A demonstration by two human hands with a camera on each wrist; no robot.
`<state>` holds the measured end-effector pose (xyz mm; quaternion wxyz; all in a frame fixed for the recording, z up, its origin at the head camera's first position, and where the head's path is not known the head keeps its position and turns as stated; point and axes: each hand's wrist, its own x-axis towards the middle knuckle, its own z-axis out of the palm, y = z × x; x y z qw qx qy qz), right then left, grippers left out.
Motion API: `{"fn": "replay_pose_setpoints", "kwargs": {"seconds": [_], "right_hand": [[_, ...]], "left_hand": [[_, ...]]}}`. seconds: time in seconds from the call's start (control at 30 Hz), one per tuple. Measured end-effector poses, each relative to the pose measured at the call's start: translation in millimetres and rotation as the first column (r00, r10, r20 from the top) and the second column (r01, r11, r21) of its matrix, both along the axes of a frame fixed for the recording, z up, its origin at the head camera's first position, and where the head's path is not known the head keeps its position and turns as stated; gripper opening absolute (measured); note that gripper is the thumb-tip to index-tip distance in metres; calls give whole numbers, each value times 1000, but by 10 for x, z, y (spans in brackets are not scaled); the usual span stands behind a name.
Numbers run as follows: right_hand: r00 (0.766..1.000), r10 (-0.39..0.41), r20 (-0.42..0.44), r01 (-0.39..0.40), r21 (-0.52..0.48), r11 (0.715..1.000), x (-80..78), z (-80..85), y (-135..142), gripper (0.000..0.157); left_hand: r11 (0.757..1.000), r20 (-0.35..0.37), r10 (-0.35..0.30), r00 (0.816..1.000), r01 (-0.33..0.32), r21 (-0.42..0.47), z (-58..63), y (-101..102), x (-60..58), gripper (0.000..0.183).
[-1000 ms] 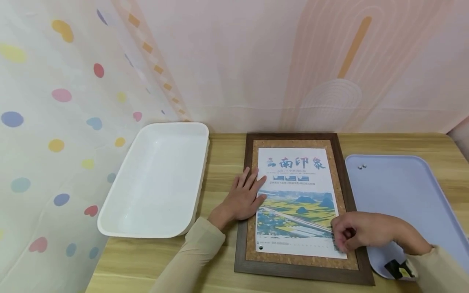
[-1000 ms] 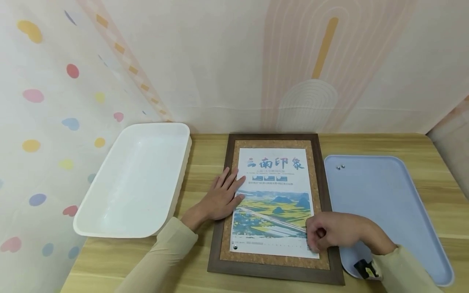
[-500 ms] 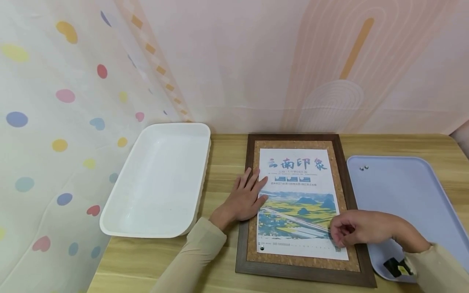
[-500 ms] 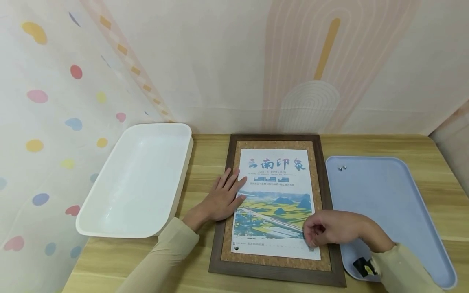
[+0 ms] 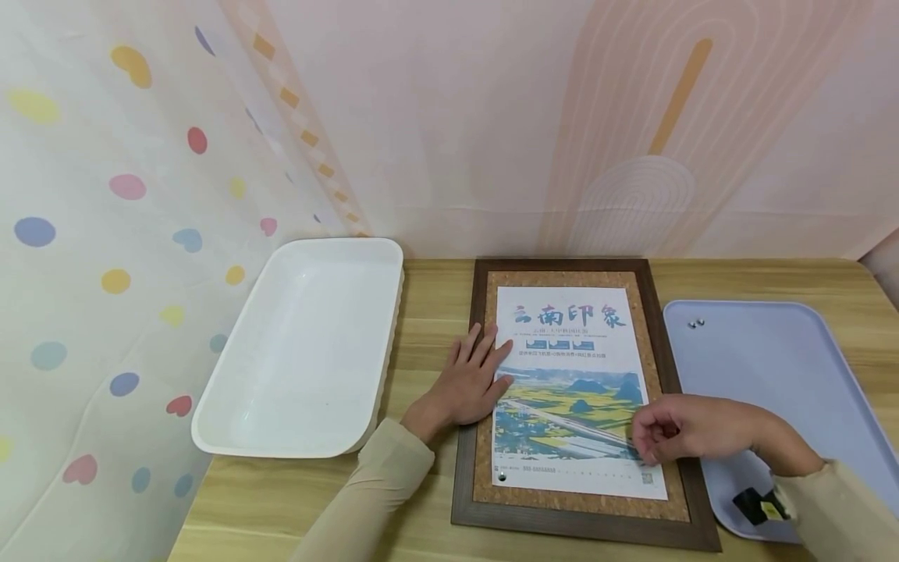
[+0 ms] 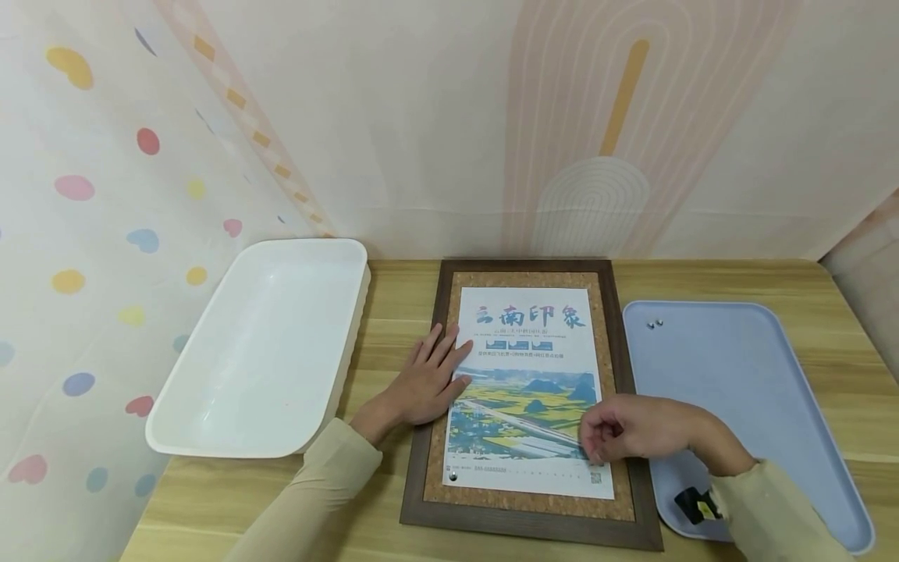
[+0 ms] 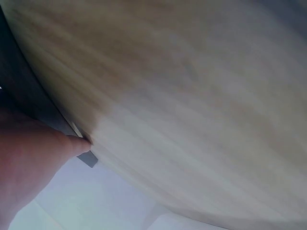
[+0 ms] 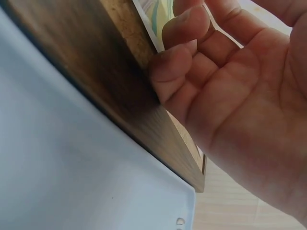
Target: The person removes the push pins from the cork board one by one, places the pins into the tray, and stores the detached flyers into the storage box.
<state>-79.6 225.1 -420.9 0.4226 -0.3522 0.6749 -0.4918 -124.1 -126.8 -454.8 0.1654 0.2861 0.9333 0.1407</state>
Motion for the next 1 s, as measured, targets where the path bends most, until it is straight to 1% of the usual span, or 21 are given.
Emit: {"fn": "replay_pose_setpoints", "kwargs": {"seconds": [0.23, 0.43, 0.57, 0.7, 0.87, 1.0], "right_hand": [[1000, -14, -5, 14, -12, 1000, -25, 17, -21, 9], [998, -36, -43, 35, -2, 999, -57, 44, -24, 9], [996, -53, -74, 51, -27, 998, -75, 77, -19, 10], [992, -69, -110, 65, -42, 997, -87, 109, -4, 10], [983, -104, -149, 101, -22, 995, -93, 134, 28, 9], [981, -123, -147, 122, -16, 992, -89, 153, 39, 9]], "left_hand": [[1000, 1, 1, 1000, -1, 1, 9, 1, 5, 59], [1000, -1, 3, 1000, -3, 20, -1, -1, 1, 58], [999, -1, 4, 1000, -4, 38, -18, -3, -5, 58], [1000, -3, 5, 1000, -5, 7, -4, 0, -3, 59], [1000, -3, 8, 1000, -8, -5, 20, 2, 5, 58], [1000, 6, 7, 1000, -7, -13, 30, 6, 8, 59]]}}
